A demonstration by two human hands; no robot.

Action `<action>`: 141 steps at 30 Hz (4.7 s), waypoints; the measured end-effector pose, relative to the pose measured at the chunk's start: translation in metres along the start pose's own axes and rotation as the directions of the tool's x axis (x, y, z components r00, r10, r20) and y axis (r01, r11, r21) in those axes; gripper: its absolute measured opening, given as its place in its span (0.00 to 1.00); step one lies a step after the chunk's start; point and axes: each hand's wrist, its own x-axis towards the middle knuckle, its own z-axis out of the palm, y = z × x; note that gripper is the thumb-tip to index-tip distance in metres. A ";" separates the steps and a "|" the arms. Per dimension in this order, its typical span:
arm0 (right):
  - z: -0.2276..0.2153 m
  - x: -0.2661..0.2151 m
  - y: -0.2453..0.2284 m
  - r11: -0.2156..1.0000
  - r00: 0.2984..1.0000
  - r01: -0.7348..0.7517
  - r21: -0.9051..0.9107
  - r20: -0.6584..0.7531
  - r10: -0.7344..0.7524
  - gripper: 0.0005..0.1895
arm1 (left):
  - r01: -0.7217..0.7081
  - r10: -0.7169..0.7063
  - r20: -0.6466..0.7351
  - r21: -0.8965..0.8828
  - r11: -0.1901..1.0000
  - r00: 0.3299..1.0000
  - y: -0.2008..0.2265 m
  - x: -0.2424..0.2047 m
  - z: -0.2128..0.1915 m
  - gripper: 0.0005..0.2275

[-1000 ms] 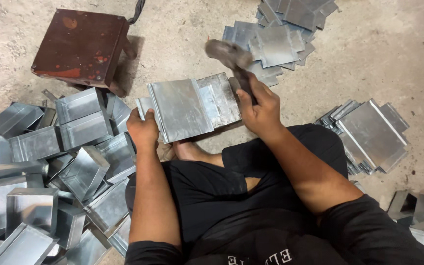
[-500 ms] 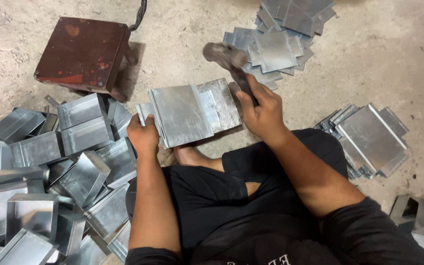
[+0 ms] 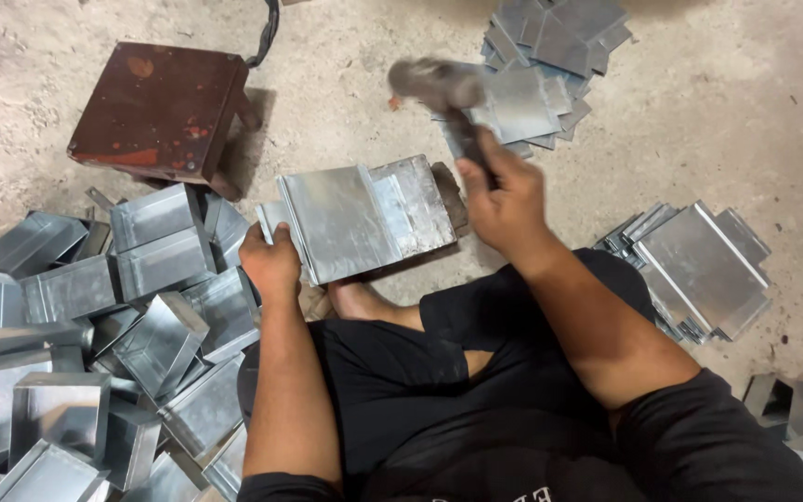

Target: The person sits on the floor and uses a hammer to repeatedly strike a stack of rectangular metal sheets placed on a small wooden block. The person holds the stack with their left hand and strikes it with the hammer in their right hand, occasionally adjusting the stack's position.

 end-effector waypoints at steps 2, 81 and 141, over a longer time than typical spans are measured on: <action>-0.001 -0.010 0.001 1.000 0.998 0.014 -0.015 -0.065 -0.014 0.17 | 0.007 -0.007 0.003 -0.031 0.999 1.000 0.002 0.000 0.000 0.11; 0.025 -0.056 -0.003 0.925 0.885 -0.379 0.018 0.299 0.356 0.21 | -0.021 0.024 -0.100 0.029 0.999 0.995 -0.002 0.003 -0.005 0.12; 0.018 -0.076 0.081 0.396 0.374 -0.914 0.085 0.552 0.745 0.16 | 0.454 -0.434 0.308 0.009 0.891 0.847 -0.016 0.000 -0.005 0.15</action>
